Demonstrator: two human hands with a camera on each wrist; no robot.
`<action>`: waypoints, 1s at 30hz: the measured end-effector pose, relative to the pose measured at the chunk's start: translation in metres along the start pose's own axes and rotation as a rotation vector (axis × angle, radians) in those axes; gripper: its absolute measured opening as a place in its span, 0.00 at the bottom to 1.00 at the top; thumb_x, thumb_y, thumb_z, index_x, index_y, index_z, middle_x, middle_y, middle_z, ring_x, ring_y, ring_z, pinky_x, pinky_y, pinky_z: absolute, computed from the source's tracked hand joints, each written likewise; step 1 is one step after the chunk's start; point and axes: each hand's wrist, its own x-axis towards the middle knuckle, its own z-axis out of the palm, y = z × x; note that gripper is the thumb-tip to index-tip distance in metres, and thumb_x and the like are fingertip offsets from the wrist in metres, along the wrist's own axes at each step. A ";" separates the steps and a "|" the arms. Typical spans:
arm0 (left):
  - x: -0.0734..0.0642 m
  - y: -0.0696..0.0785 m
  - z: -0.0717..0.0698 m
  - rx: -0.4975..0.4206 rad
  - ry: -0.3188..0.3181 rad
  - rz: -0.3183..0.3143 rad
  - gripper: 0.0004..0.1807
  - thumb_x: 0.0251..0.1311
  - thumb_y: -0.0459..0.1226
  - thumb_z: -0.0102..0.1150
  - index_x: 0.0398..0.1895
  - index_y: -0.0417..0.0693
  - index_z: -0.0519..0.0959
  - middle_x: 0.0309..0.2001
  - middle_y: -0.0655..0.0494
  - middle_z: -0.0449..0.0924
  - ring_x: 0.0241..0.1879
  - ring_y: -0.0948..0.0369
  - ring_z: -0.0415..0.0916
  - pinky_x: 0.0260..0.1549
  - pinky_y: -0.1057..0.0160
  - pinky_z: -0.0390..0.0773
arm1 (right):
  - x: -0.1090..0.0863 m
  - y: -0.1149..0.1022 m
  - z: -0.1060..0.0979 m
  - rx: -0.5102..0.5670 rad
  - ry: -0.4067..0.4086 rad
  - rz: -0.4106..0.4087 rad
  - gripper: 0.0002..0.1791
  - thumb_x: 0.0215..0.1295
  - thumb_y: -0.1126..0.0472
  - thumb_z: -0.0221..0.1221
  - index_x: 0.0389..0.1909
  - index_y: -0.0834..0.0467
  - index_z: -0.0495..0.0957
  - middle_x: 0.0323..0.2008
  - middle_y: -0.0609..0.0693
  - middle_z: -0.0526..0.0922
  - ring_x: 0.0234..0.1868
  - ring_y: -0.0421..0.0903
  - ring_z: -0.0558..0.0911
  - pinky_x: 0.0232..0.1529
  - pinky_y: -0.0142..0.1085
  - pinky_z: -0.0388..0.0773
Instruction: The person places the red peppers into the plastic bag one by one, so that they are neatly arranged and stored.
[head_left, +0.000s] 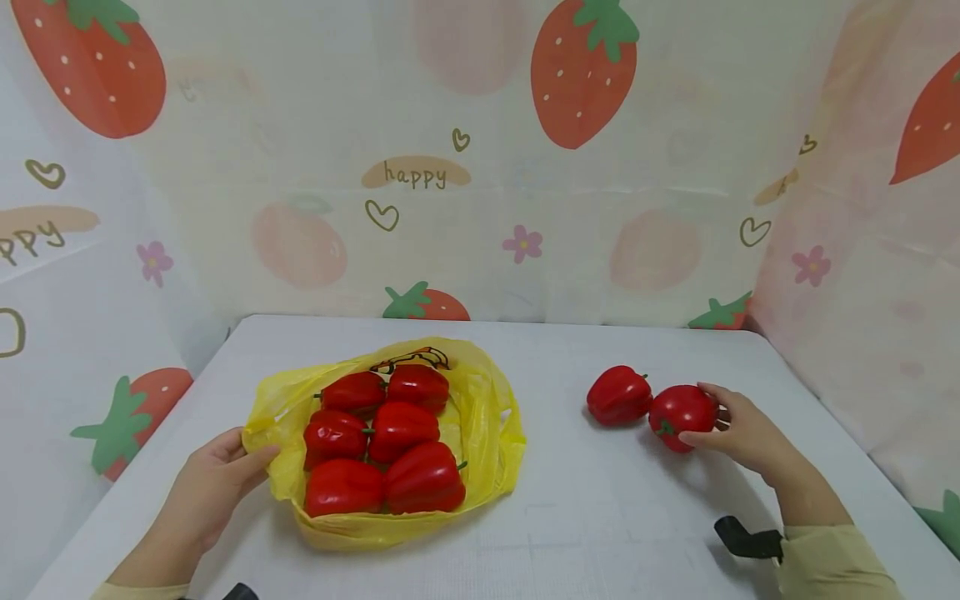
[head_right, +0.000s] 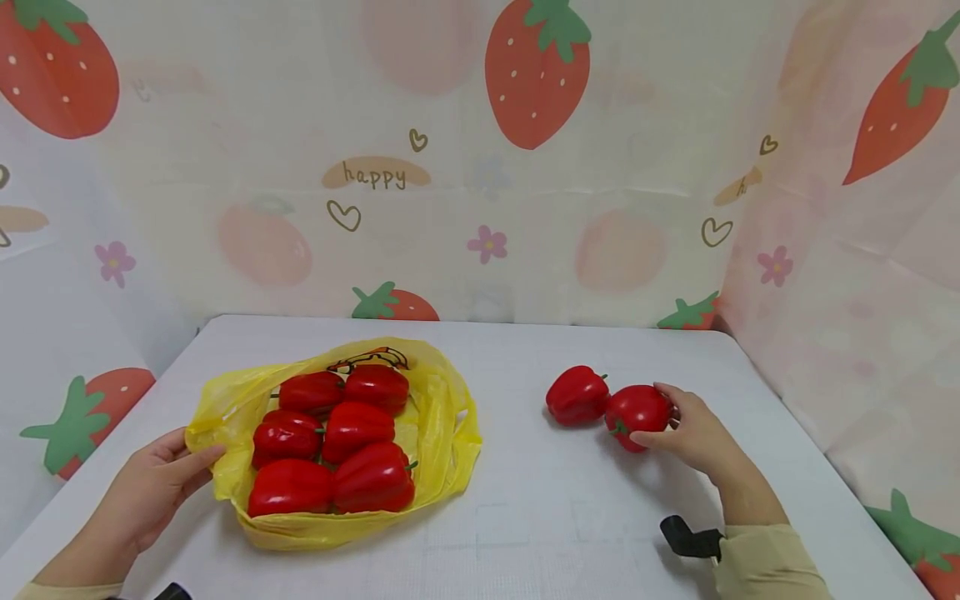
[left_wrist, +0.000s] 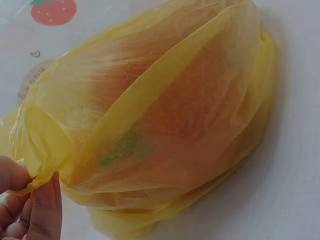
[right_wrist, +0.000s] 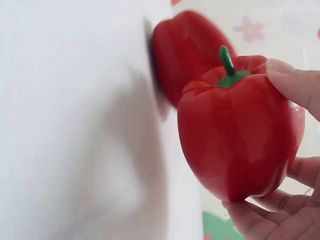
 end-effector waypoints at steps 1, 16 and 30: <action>0.000 0.000 0.000 -0.001 -0.001 0.001 0.40 0.59 0.52 0.54 0.68 0.39 0.55 0.65 0.42 0.60 0.47 0.71 0.71 0.49 0.62 0.73 | 0.000 -0.004 0.000 0.005 0.003 -0.013 0.53 0.49 0.45 0.66 0.68 0.65 0.48 0.61 0.69 0.56 0.57 0.69 0.61 0.44 0.51 0.78; 0.002 -0.001 -0.001 -0.011 -0.007 0.016 0.40 0.59 0.52 0.54 0.68 0.39 0.55 0.65 0.41 0.60 0.45 0.74 0.71 0.48 0.64 0.74 | 0.008 -0.054 -0.001 0.045 -0.003 -0.194 0.48 0.49 0.49 0.67 0.66 0.63 0.54 0.60 0.63 0.61 0.58 0.64 0.66 0.50 0.50 0.76; 0.004 0.000 0.000 -0.009 -0.001 0.001 0.41 0.59 0.52 0.54 0.68 0.40 0.54 0.65 0.42 0.60 0.47 0.71 0.72 0.49 0.61 0.72 | 0.020 -0.099 0.002 0.097 -0.036 -0.279 0.48 0.49 0.51 0.68 0.67 0.58 0.54 0.61 0.60 0.60 0.59 0.61 0.66 0.52 0.50 0.73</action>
